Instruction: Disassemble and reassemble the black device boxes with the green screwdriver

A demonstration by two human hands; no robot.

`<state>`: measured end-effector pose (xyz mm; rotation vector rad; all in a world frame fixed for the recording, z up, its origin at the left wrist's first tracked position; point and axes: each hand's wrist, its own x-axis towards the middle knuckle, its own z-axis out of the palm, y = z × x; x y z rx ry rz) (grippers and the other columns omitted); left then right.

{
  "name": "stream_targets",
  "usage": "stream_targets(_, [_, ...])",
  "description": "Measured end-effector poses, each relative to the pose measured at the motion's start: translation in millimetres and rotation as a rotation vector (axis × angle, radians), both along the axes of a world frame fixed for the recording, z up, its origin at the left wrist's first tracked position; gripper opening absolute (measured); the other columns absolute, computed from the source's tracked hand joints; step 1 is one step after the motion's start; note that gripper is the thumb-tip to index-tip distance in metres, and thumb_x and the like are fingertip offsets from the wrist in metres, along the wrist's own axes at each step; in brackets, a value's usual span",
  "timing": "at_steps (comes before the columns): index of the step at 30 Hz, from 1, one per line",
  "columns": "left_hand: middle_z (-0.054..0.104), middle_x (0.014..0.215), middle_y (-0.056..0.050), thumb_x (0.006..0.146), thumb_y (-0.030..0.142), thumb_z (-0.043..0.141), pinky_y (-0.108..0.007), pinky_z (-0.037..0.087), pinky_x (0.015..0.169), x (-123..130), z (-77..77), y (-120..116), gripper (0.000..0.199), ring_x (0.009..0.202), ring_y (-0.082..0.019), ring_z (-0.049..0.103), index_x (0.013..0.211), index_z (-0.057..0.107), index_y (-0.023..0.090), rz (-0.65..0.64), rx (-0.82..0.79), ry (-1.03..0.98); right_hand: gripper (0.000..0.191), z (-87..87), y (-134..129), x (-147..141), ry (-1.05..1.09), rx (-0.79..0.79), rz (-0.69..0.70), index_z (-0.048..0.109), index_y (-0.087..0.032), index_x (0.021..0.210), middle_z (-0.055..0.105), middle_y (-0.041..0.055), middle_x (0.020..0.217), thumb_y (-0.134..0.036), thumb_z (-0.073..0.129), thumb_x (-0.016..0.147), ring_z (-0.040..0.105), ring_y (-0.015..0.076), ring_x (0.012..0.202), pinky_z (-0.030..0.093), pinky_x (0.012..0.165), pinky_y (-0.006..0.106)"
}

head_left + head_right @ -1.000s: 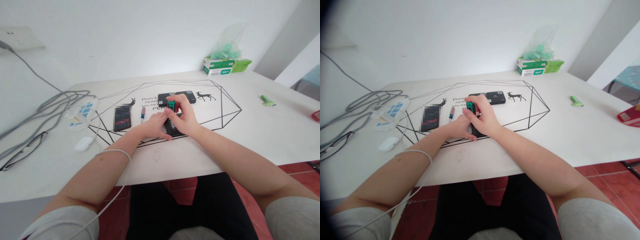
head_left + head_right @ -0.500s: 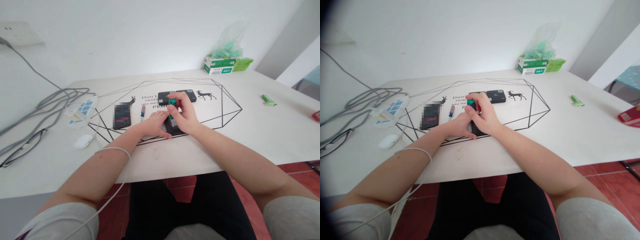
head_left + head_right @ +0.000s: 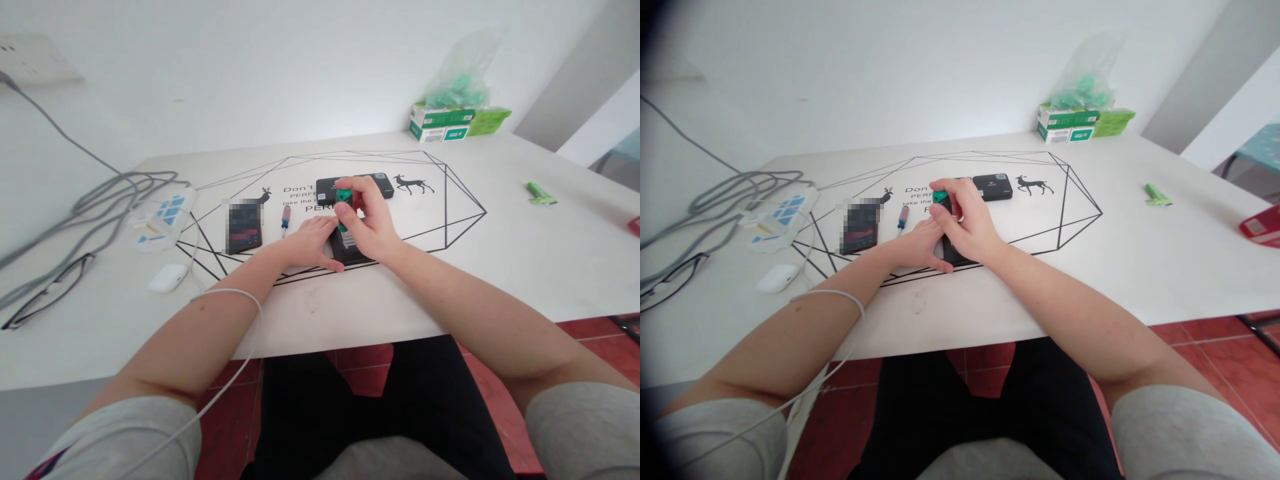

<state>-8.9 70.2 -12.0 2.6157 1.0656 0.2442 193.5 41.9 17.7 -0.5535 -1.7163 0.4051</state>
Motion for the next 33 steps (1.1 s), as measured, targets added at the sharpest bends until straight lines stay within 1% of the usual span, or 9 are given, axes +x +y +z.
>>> stream_targets(6, [0.045, 0.161, -0.025, 0.069, 0.091, 0.071, -0.061, 0.028, 0.123, 0.8, 0.3, -0.3, 0.123, 0.151, -0.05, 0.036, 0.161, 0.039, 0.015, 0.004, 0.017, 0.026, 0.039, 0.1, 1.8, 2.1, 0.018, 0.036, 0.045, 0.063, -0.028, 0.128, 0.061, 0.0063, 0.107, -0.056, 0.043, 0.108, 0.061, 0.0233, 0.096, 0.056, 0.096, 0.049])
stream_targets(10, [0.044, 0.162, -0.025, 0.071, 0.091, 0.071, -0.06, 0.029, 0.123, -0.5, -0.2, -0.6, 0.122, 0.149, -0.049, 0.039, 0.161, 0.039, 0.015, -0.001, 0.025, 0.035, 0.039, 0.7, 1.4, 2.9, 0.014, 0.045, 0.054, 0.063, -0.027, 0.129, 0.063, 0.0071, 0.111, -0.053, 0.04, 0.11, 0.062, 0.0235, 0.102, 0.055, 0.098, 0.049])
stream_targets(14, [0.044, 0.162, -0.026, 0.071, 0.089, 0.073, -0.061, 0.029, 0.123, -1.0, -0.8, -0.5, 0.123, 0.15, -0.049, 0.038, 0.162, 0.037, 0.014, 0.01, 0.026, 0.051, 0.036, -0.4, 3.2, 2.5, 0.026, 0.049, 0.027, 0.063, -0.027, 0.127, 0.062, 0.0078, 0.111, -0.05, 0.042, 0.109, 0.062, 0.024, 0.106, 0.056, 0.1, 0.051])
stream_targets(16, [0.043, 0.162, -0.027, 0.072, 0.088, 0.074, -0.06, 0.028, 0.124, -0.7, -0.8, -0.3, 0.123, 0.15, -0.049, 0.038, 0.162, 0.037, 0.013, 0.01, 0.024, 0.058, 0.033, -1.4, 4.7, 1.8, 0.055, 0.045, 0.041, 0.063, -0.027, 0.126, 0.061, 0.0092, 0.116, -0.049, 0.045, 0.109, 0.062, 0.0245, 0.108, 0.058, 0.098, 0.051])
stream_targets(19, [0.044, 0.161, -0.027, 0.072, 0.087, 0.074, -0.06, 0.029, 0.124, -0.2, -0.3, -0.2, 0.123, 0.149, -0.049, 0.04, 0.162, 0.038, 0.012, 0.008, 0.022, 0.053, 0.032, -3.0, 5.5, -0.5, 0.092, -0.006, 0.106, 0.06, -0.028, 0.126, 0.06, 0.0112, 0.132, -0.051, 0.048, 0.107, 0.065, 0.0242, 0.111, 0.062, 0.094, 0.048])
stream_targets(22, [0.042, 0.164, -0.026, 0.072, 0.088, 0.073, -0.062, 0.029, 0.123, -0.1, 1.1, -0.9, 0.124, 0.151, -0.05, 0.037, 0.163, 0.036, 0.013, 0.006, 0.012, 0.043, 0.034, -4.6, 4.1, -3.7, 0.12, -0.1, 0.193, 0.053, -0.029, 0.129, 0.059, 0.0109, 0.14, -0.054, 0.051, 0.106, 0.071, 0.0199, 0.1, 0.065, 0.088, 0.043])
stream_targets(25, [0.034, 0.17, -0.026, 0.071, 0.09, 0.073, -0.064, 0.027, 0.124, -0.3, 2.8, -2.2, 0.126, 0.154, -0.051, 0.032, 0.165, 0.033, 0.015, 0.007, 0.001, 0.036, 0.035, -5.4, 3.1, -5.6, 0.135, -0.15, 0.225, 0.05, -0.03, 0.128, 0.06, 0.0099, 0.139, -0.056, 0.055, 0.104, 0.072, 0.0168, 0.089, 0.066, 0.083, 0.04])
stream_targets(30, [0.034, 0.17, -0.026, 0.073, 0.09, 0.072, -0.064, 0.026, 0.125, -0.5, 2.2, -2.5, 0.128, 0.154, -0.05, 0.034, 0.167, 0.029, 0.015, 0.0, -0.014, 0.009, 0.038, -5.0, 3.8, -4.2, 0.118, -0.107, 0.16, 0.053, -0.03, 0.12, 0.064, 0.0055, 0.119, -0.056, 0.068, 0.097, 0.069, 0.0201, 0.1, 0.064, 0.088, 0.041])
stream_targets(33, [0.035, 0.17, -0.024, 0.073, 0.089, 0.072, -0.062, 0.026, 0.126, -0.5, 0.2, -1.2, 0.126, 0.154, -0.049, 0.034, 0.166, 0.031, 0.016, -0.008, 0.004, 0.0, 0.035, -3.9, 1.4, -3.0, 0.055, -0.08, 0.153, 0.055, -0.029, 0.123, 0.064, 0.005, 0.115, -0.054, 0.064, 0.1, 0.065, 0.0175, 0.087, 0.063, 0.081, 0.04])
